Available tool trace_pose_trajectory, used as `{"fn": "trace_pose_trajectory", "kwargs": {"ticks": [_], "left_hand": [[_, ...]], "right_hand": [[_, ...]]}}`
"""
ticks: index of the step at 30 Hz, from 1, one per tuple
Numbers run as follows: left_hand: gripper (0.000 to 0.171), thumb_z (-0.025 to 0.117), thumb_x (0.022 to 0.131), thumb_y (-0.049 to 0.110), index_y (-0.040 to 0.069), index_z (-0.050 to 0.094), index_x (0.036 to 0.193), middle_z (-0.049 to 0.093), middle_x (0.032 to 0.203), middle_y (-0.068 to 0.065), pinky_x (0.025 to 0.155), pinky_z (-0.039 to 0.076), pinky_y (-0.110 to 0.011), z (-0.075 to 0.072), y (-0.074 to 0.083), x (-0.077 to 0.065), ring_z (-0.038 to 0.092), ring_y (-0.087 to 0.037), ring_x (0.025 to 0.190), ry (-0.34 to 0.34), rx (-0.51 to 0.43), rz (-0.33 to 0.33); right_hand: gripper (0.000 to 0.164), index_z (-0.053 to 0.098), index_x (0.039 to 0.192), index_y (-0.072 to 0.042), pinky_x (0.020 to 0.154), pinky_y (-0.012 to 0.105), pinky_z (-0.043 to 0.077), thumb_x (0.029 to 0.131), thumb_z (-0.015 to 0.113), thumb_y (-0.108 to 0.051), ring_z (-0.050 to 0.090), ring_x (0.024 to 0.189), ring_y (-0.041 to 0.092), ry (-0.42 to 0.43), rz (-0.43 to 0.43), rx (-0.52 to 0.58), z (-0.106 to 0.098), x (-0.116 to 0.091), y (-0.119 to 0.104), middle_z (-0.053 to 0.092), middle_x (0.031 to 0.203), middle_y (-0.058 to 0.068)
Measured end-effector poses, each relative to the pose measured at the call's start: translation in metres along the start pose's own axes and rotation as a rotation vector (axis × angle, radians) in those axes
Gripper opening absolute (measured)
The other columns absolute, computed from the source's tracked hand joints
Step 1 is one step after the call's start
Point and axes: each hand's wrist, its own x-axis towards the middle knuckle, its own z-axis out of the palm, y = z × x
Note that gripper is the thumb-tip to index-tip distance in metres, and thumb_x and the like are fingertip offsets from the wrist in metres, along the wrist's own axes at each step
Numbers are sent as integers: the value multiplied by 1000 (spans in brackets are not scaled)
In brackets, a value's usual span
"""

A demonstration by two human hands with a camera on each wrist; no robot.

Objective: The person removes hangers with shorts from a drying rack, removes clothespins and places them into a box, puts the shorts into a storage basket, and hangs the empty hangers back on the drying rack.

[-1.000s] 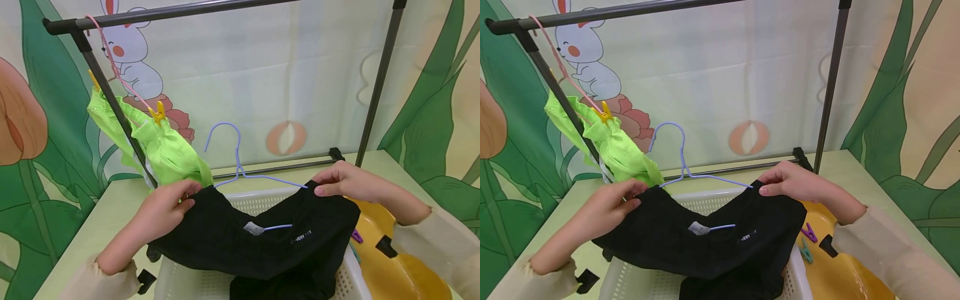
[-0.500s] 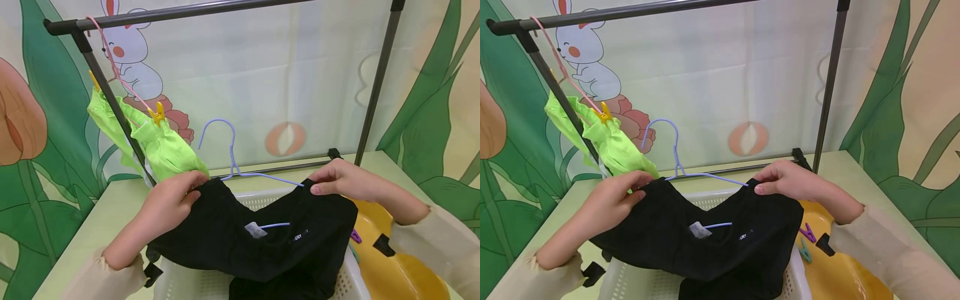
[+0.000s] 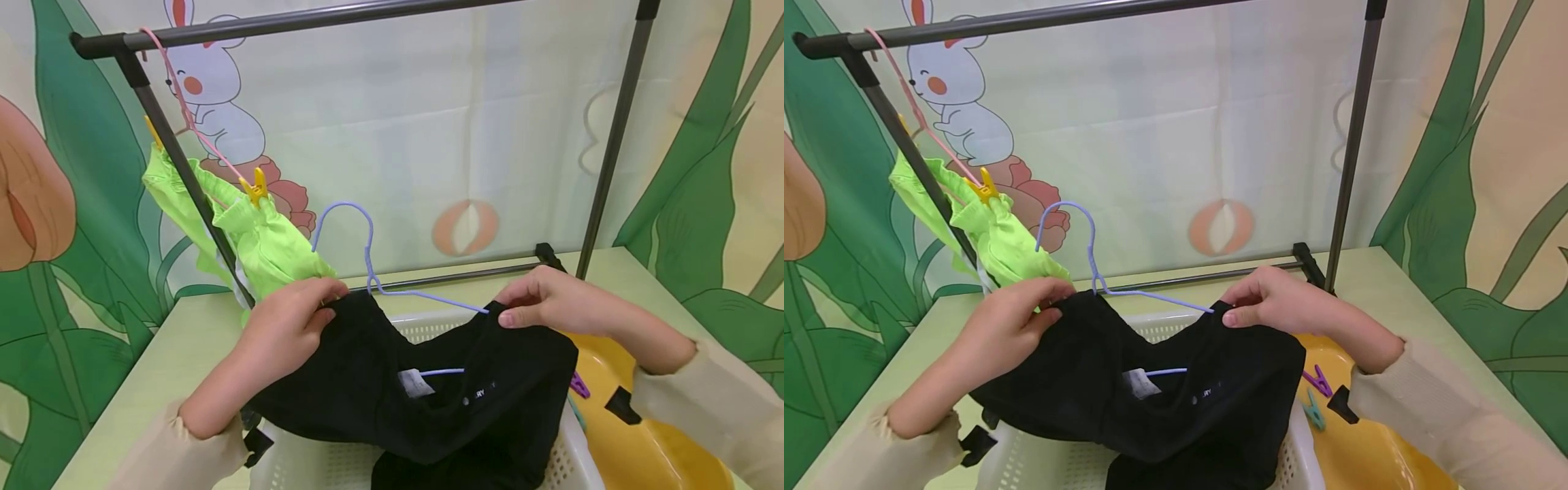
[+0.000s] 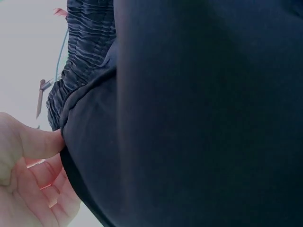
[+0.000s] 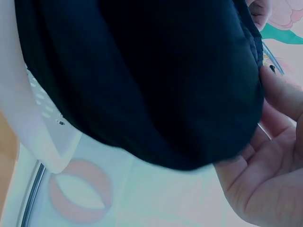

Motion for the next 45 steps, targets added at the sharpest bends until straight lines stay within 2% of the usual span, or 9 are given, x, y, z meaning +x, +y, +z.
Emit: {"fn": "trace_pose_trajectory", "kwargs": {"ticks": [6,10,12,23,27,33,39,45], "left_hand": [[21,59,80,0,11,63,97,65,94,-2,68,47,-36,2,-1,-3,59,-19,86,46,25,-12],[20,59,80,0,11,64,96,65,94,-3,68,48,-37,3,-7,-5,59,-20,88,80,39,-28],[19,59,80,0,10,64,96,65,93,-4,70,48,-37,4,-10,-6,59,-21,89,91,43,-26],[18,58,79,-1,8,64,93,65,92,-5,71,47,-38,4,-16,-10,58,-22,88,126,20,-44],[18,59,79,-1,9,64,93,65,92,-5,72,47,-39,4,-16,-12,58,-22,88,134,8,-57],[17,60,79,-1,9,64,92,65,90,-3,69,47,-38,4,-13,-15,58,-21,86,164,9,-46],[18,60,77,-3,8,63,91,65,89,-4,71,47,-38,4,-15,-17,58,-22,84,192,8,-53],[16,60,77,-2,6,63,91,65,89,-6,71,47,-39,4,-18,-19,58,-23,84,212,13,-59]], "right_hand": [[15,63,82,-5,55,22,39,83,61,-19,44,58,8,-56,66,35,3,-3,1,48,63,-1],[14,60,79,-4,49,21,36,83,60,-18,38,51,7,-62,85,35,3,-8,6,39,59,-3],[14,59,78,-5,48,21,36,83,60,-18,38,50,8,-63,86,33,3,-10,9,39,59,-3],[15,55,75,-3,46,22,35,84,58,-13,36,47,6,-70,44,72,0,-16,17,36,58,-4],[17,53,71,-3,44,24,33,85,57,-12,35,45,10,-49,11,81,-2,-20,20,34,56,0],[14,52,73,-4,44,26,35,86,54,-7,39,47,13,10,-42,103,-4,-30,30,37,58,8],[11,54,77,-2,49,26,39,86,54,-7,45,51,14,47,-12,127,-6,-39,39,43,59,4],[11,56,79,-1,54,27,44,87,53,-8,50,55,16,38,-1,167,-7,-43,46,50,61,1]]}}
